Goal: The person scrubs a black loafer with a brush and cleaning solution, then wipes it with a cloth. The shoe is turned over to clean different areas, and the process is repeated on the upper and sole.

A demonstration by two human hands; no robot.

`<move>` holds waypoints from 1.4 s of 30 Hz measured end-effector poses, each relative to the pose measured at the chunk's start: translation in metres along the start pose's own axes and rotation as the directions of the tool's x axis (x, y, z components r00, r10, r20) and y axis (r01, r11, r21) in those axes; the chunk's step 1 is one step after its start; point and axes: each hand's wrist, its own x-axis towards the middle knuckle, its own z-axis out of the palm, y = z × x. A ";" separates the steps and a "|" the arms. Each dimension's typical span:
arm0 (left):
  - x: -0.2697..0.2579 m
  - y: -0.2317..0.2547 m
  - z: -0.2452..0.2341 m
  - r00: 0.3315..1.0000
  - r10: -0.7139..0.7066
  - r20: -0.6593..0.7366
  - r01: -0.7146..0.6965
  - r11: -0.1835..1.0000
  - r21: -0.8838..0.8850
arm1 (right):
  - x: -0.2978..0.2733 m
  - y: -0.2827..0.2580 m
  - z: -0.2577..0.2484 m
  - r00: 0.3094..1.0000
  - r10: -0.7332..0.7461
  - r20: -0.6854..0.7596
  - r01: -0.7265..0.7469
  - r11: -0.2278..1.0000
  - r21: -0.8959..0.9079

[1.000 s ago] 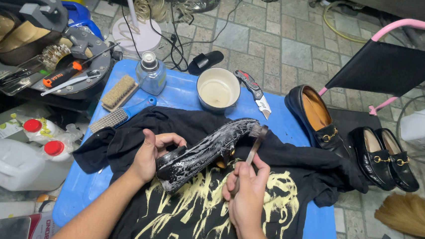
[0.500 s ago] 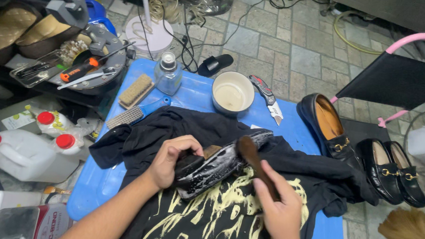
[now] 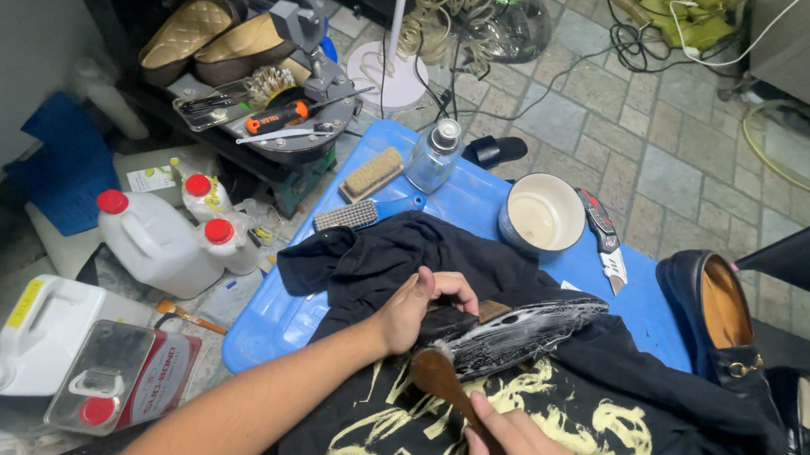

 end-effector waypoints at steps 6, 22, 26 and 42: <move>-0.002 -0.031 0.005 0.972 -0.234 -0.018 0.213 0.911 -0.353 | 0.003 -0.006 -0.001 0.995 0.006 -0.098 -0.002 0.999 0.036; -0.004 -0.041 0.007 0.961 -0.274 -0.040 0.222 0.850 -0.478 | 0.056 -0.019 -0.032 0.996 -0.064 0.058 0.068 0.996 -0.061; 0.000 -0.039 0.003 0.963 -0.268 0.006 0.223 0.787 -0.575 | 0.056 -0.012 -0.023 0.985 -0.152 0.083 0.151 0.988 0.020; -0.005 -0.033 0.003 0.965 -0.261 -0.013 0.227 0.862 -0.454 | 0.032 0.023 -0.015 0.945 0.272 -0.180 -0.253 0.960 0.123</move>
